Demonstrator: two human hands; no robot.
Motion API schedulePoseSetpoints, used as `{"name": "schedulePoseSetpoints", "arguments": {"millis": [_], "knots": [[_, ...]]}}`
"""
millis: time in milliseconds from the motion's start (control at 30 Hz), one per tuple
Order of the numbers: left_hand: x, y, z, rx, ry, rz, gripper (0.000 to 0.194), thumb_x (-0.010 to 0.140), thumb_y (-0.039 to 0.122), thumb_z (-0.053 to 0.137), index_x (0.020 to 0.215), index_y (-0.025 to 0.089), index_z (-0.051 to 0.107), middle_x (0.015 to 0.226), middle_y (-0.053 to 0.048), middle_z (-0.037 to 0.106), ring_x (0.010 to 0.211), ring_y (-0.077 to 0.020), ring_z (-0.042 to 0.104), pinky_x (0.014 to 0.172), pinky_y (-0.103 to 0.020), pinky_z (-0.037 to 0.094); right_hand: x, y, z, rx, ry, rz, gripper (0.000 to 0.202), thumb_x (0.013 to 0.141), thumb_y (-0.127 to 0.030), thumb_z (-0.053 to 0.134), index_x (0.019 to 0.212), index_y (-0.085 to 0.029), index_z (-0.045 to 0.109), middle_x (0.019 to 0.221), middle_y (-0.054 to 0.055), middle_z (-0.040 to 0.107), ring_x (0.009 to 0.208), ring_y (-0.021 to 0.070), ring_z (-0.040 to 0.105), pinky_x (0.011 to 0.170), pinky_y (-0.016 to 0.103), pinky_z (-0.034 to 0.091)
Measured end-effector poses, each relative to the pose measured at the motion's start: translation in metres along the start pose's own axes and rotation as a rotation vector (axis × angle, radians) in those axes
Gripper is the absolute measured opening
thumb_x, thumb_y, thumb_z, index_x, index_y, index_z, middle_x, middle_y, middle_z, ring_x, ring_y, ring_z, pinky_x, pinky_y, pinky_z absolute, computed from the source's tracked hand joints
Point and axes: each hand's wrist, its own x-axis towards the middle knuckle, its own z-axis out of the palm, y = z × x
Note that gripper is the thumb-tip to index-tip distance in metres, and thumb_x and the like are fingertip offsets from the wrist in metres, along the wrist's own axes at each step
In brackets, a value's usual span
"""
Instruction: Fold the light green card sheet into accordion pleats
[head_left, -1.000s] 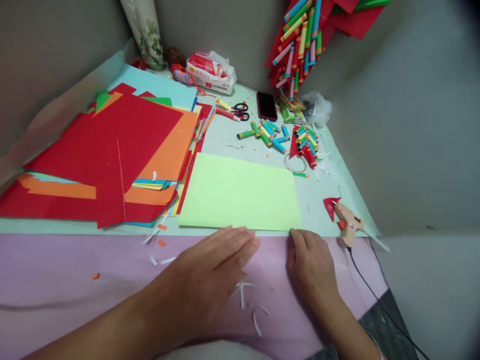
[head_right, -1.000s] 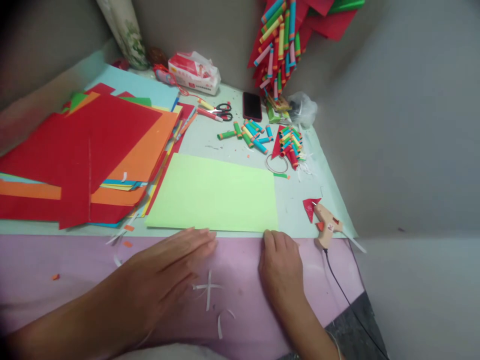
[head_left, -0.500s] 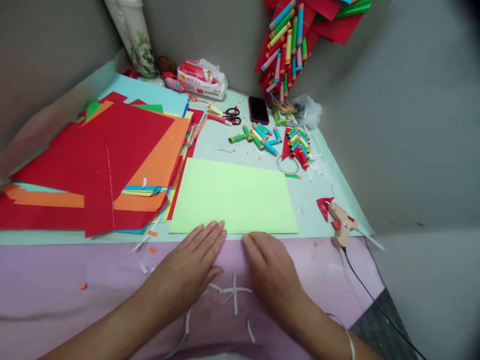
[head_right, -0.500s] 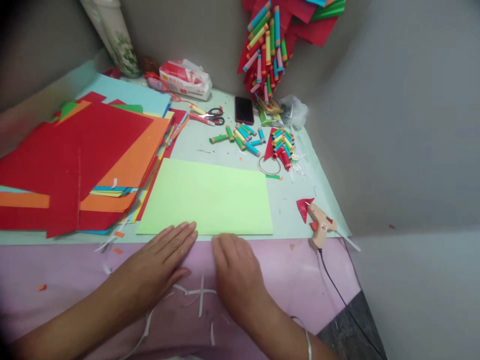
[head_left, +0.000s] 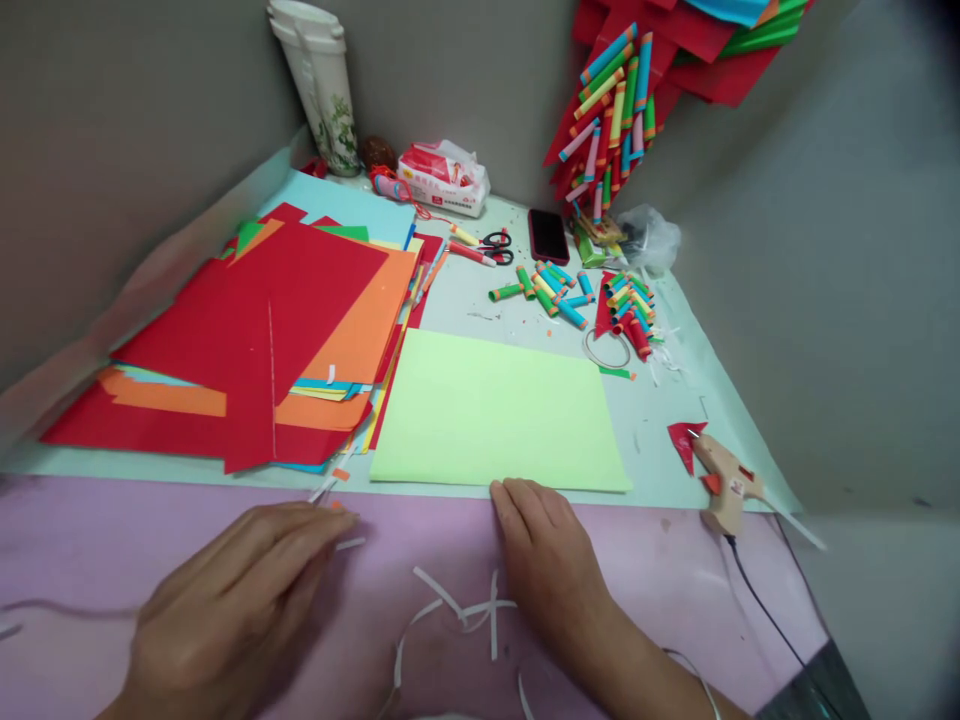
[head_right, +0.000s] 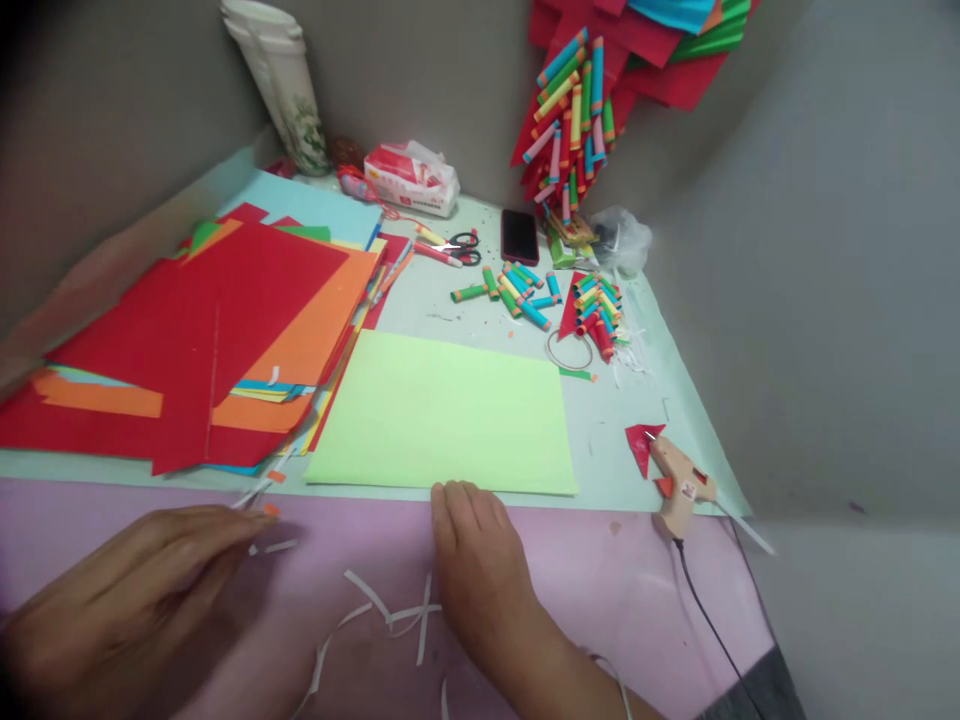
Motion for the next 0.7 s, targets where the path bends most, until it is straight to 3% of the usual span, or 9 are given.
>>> {"name": "schedulePoseSetpoints", "arguments": {"millis": [67,133,233,333,500,700], "knots": [[0.0,-0.002,-0.008,0.061,-0.013,-0.013,0.023,0.1,0.031,0.046,0.103,0.028,0.069,0.094,0.0,0.075,0.083,-0.018,0.069,0.075,-0.034,0.053,0.0,0.0,0.0,-0.002,-0.002,-0.005,0.051,0.074,0.005,0.047,0.123,-0.004,0.061,0.11,0.016,0.067,0.098,0.0268,0.057,0.088,0.041,0.049],[0.006,0.004,-0.009,0.107,0.005,0.023,0.021,0.099,0.031,0.049,0.099,0.026,0.069,0.089,0.0,0.076,0.08,-0.0201,0.069,0.074,-0.036,0.053,0.0,0.0,-0.001,-0.009,-0.006,-0.016,0.052,0.074,0.005,0.047,0.123,-0.004,0.06,0.111,0.016,0.067,0.099,0.027,0.057,0.089,0.041,0.049],[0.016,0.022,0.001,0.043,0.044,0.156,0.022,0.095,0.022,0.055,0.115,0.022,0.066,0.111,-0.006,0.075,0.107,-0.0239,0.067,0.097,-0.042,0.051,-0.001,-0.001,-0.002,-0.023,-0.022,-0.026,0.053,0.075,0.006,0.047,0.125,-0.004,0.059,0.113,0.017,0.066,0.099,0.0272,0.057,0.09,0.042,0.049],[0.024,0.045,0.021,0.009,-0.071,0.299,0.042,0.094,0.019,0.052,0.136,0.014,0.055,0.138,-0.012,0.064,0.133,-0.0247,0.054,0.114,-0.043,0.041,-0.001,-0.001,-0.002,-0.019,-0.015,-0.032,0.049,0.078,0.004,0.046,0.125,-0.004,0.059,0.112,0.018,0.066,0.1,0.0276,0.058,0.091,0.043,0.05],[0.026,0.063,0.044,0.172,-0.13,0.242,0.044,0.103,0.036,0.038,0.134,0.01,0.057,0.138,-0.012,0.065,0.127,-0.025,0.06,0.11,-0.043,0.039,-0.004,-0.001,-0.002,-0.006,-0.002,-0.018,0.05,0.08,0.002,0.046,0.128,-0.005,0.058,0.115,0.017,0.066,0.106,0.0275,0.058,0.093,0.042,0.05],[0.025,0.059,0.041,0.138,-0.142,0.16,0.043,0.103,0.034,0.041,0.137,0.01,0.055,0.14,-0.01,0.064,0.131,-0.025,0.057,0.122,-0.045,0.022,-0.011,0.004,-0.003,0.005,-0.017,0.004,0.047,0.086,0.002,0.042,0.131,-0.005,0.056,0.118,0.019,0.065,0.11,0.0275,0.058,0.095,0.043,0.051]]}}
